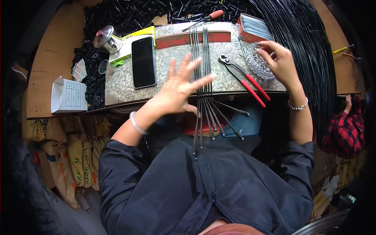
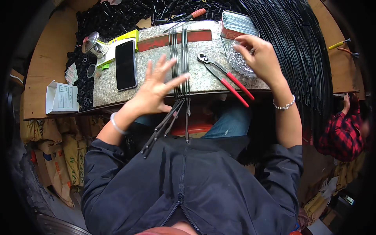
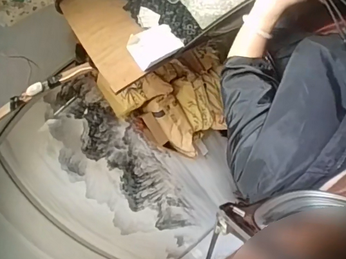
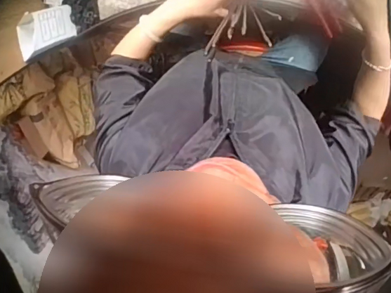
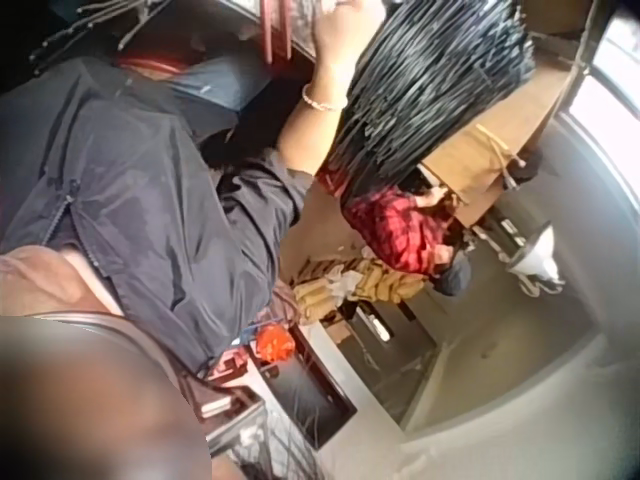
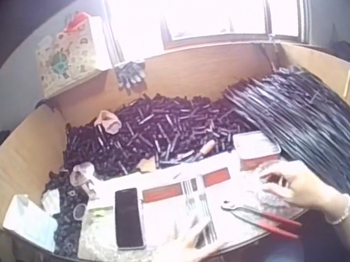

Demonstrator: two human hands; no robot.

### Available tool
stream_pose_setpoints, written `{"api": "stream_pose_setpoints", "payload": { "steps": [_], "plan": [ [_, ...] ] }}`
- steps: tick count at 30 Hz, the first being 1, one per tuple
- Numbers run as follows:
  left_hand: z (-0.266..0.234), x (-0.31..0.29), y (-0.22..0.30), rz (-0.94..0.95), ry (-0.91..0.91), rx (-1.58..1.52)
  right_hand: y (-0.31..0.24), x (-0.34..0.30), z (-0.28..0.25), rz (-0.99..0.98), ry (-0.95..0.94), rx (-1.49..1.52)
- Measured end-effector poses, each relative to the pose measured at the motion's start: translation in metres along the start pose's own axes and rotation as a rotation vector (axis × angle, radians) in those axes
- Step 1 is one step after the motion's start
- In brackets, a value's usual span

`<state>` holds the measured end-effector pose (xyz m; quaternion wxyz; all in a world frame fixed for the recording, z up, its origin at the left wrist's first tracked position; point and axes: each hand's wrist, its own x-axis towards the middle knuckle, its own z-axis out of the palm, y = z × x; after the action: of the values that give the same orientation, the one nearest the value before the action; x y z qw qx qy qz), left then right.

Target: Assembling bundles of black cables into plastic connector housings.

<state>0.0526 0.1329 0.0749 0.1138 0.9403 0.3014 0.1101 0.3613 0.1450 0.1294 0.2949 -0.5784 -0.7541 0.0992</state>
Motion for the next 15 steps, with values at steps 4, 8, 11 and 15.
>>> {"api": "stream_pose_setpoints", "payload": {
  "steps": [4, 8, 11, 15],
  "plan": [
    [-0.01, -0.019, -0.051, -0.523, 0.45, 0.218, 0.047, 0.043, -0.004, -0.094, 0.11, -0.273],
    [-0.001, -0.02, -0.079, -0.618, 0.515, 0.169, 0.075, 0.074, 0.011, -0.013, 0.032, -0.374],
    [0.003, -0.013, -0.081, -0.752, 0.53, 0.239, 0.085, 0.084, 0.021, -0.035, -0.005, -0.435],
    [0.007, -0.004, -0.082, -0.821, 0.59, 0.27, 0.083, 0.089, 0.022, -0.072, -0.065, -0.414]
  ]
}}
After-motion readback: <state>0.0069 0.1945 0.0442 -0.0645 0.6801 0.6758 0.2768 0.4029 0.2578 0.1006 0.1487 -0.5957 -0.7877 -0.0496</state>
